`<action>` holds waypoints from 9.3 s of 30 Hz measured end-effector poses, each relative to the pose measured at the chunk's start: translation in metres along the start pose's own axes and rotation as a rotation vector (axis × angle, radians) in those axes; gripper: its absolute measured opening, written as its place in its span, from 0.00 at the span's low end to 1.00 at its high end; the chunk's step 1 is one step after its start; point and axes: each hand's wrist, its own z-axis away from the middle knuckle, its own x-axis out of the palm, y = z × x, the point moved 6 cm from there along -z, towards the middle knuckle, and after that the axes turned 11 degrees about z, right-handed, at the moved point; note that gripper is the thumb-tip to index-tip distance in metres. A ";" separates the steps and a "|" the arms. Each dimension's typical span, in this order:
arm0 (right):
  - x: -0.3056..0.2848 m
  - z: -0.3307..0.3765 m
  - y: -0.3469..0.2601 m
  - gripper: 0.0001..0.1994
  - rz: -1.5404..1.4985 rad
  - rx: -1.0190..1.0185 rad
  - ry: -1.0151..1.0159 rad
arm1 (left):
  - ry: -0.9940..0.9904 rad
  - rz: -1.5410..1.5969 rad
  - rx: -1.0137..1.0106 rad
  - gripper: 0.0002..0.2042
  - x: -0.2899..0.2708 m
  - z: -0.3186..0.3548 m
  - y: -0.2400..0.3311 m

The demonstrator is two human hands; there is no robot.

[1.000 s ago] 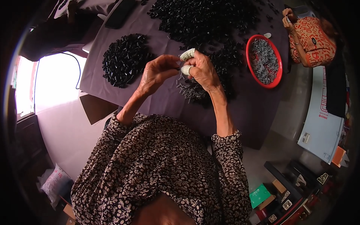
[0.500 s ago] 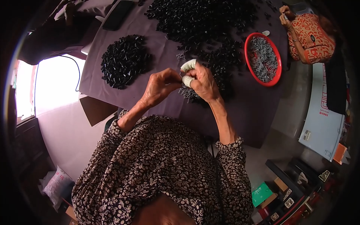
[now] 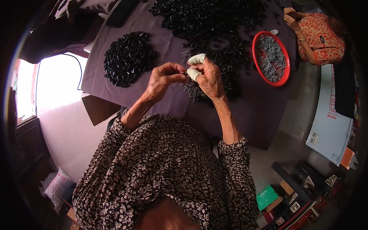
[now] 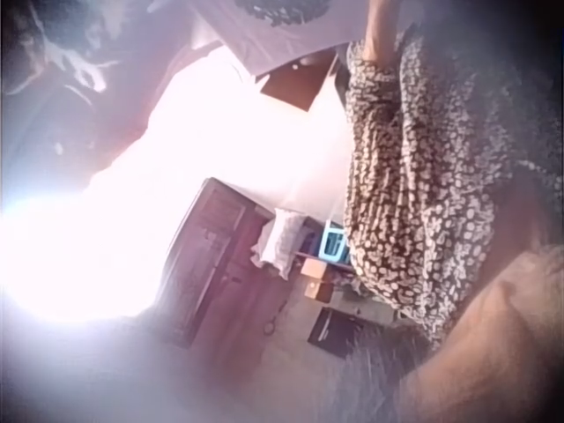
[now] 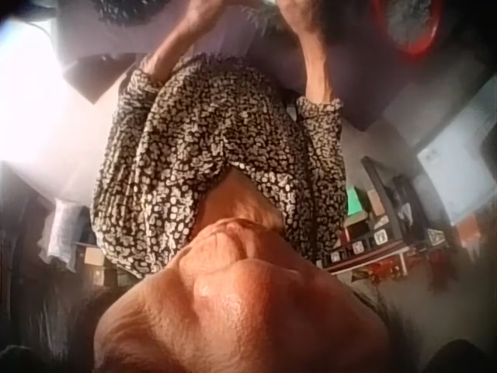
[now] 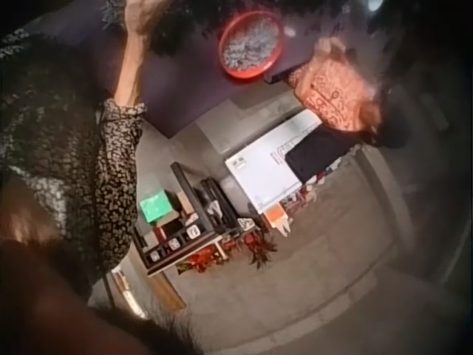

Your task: The person sorts and assembles small black plastic parts and white plastic parts by hand at a table.

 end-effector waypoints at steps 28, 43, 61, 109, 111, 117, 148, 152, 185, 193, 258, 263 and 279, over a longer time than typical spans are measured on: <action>0.002 0.009 0.003 0.10 0.357 -0.138 0.055 | -0.020 -0.267 -0.057 0.08 -0.017 0.004 -0.008; 0.003 -0.036 0.022 0.03 1.176 -0.423 0.097 | 0.115 -0.114 0.023 0.05 -0.026 -0.007 0.006; -0.019 -0.040 0.027 0.03 0.594 -0.278 0.198 | 0.113 -0.109 0.050 0.06 -0.010 -0.018 0.012; -0.044 -0.011 -0.066 0.08 0.081 -0.312 0.040 | -0.002 -0.315 0.243 0.06 0.044 -0.005 0.052; -0.044 -0.010 -0.072 0.08 0.271 -0.399 0.051 | -0.012 -0.302 0.252 0.07 0.046 -0.006 0.051; -0.041 -0.010 -0.090 0.09 0.493 -0.477 0.075 | 0.010 -0.359 0.278 0.08 0.046 -0.007 0.053; -0.009 -0.013 -0.061 0.13 1.119 -0.636 0.096 | 0.082 0.178 -0.054 0.05 0.023 -0.026 0.009; -0.008 -0.010 -0.052 0.11 1.090 -0.643 0.056 | 0.079 0.177 -0.082 0.06 0.021 -0.024 0.000; 0.007 0.032 0.000 0.16 1.022 -0.735 0.105 | 0.016 -0.218 -0.285 0.09 0.021 0.007 -0.024; 0.006 0.043 0.001 0.15 0.990 -0.778 0.064 | -0.135 -0.344 -0.324 0.08 0.028 0.011 -0.025; -0.024 -0.023 0.017 0.06 0.772 -0.300 0.073 | 0.072 -0.477 -0.071 0.13 -0.008 -0.010 -0.007; -0.003 -0.001 0.012 0.06 0.364 -0.165 0.080 | 0.039 0.052 -0.060 0.11 -0.001 -0.015 -0.020; -0.005 -0.055 0.018 0.08 0.980 -0.192 0.097 | 0.277 0.043 -0.033 0.08 -0.050 -0.005 -0.007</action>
